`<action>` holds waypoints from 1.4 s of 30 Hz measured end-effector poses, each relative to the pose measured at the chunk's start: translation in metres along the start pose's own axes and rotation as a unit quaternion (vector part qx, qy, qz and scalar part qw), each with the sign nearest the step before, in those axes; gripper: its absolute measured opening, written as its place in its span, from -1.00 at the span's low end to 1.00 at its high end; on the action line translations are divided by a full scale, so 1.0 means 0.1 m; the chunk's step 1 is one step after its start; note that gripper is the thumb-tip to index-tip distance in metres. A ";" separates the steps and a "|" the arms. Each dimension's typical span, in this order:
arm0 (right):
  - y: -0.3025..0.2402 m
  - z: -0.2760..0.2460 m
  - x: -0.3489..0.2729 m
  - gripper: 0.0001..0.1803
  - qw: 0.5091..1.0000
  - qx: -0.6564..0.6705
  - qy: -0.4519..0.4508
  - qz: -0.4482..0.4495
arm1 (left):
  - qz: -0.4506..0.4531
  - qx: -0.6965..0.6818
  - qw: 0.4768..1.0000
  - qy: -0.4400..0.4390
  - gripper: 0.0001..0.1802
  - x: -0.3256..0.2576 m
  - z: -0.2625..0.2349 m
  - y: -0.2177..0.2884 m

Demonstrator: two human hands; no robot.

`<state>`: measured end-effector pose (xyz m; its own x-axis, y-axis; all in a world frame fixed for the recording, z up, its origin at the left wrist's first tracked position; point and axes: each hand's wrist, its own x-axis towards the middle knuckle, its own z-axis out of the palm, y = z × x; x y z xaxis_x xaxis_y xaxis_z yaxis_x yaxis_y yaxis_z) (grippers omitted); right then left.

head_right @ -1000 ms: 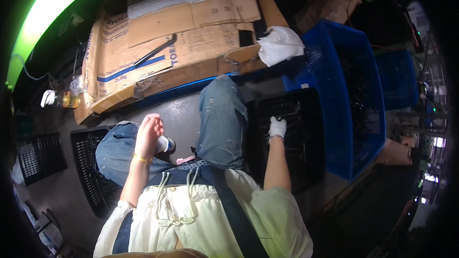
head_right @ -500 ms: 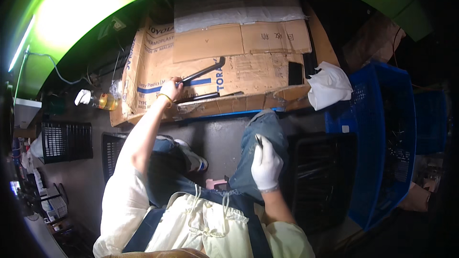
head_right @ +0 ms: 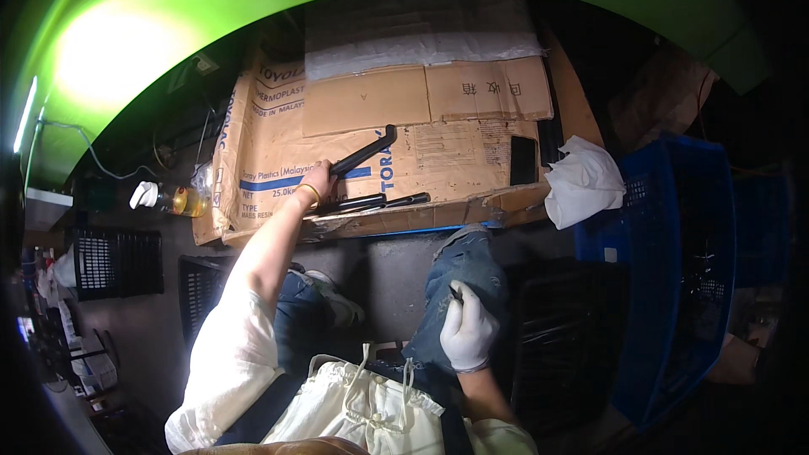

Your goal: Manually assembling black plastic components and connectors onto L-shaped tubes.

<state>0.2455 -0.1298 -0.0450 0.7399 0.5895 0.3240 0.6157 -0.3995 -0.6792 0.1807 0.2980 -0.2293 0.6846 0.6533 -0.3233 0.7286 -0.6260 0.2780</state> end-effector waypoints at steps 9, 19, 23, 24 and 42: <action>-0.09 0.10 0.00 -0.80 0.999 -0.029 0.025 -0.034 | -0.004 -0.744 0.659 -0.111 -0.63 -1.63 -0.92 0.66; -0.95 0.26 -0.13 -0.82 0.961 0.187 -0.200 0.029 | 0.066 -0.831 0.542 -0.109 -0.48 -3.28 -0.91 0.93; -1.20 0.19 -0.17 -0.81 0.942 0.217 -0.257 -0.015 | 0.115 -0.833 0.532 -0.101 -0.43 -3.58 -0.78 0.92; -1.23 0.16 -0.19 -0.82 0.934 0.212 -0.288 -0.014 | 0.112 -0.835 0.529 -0.099 -0.43 -3.64 -0.79 0.92; -1.59 -0.05 -0.31 -0.90 0.915 0.062 -0.369 -0.154 | -0.004 -0.777 0.627 -0.062 -0.29 -4.18 -0.99 1.08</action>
<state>0.1261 -0.0883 0.0565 0.1247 0.9921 0.0108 0.6946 -0.0795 -0.7150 -0.0244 -0.0008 0.0252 0.7444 0.5548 -0.3715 -0.0603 0.6099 0.7901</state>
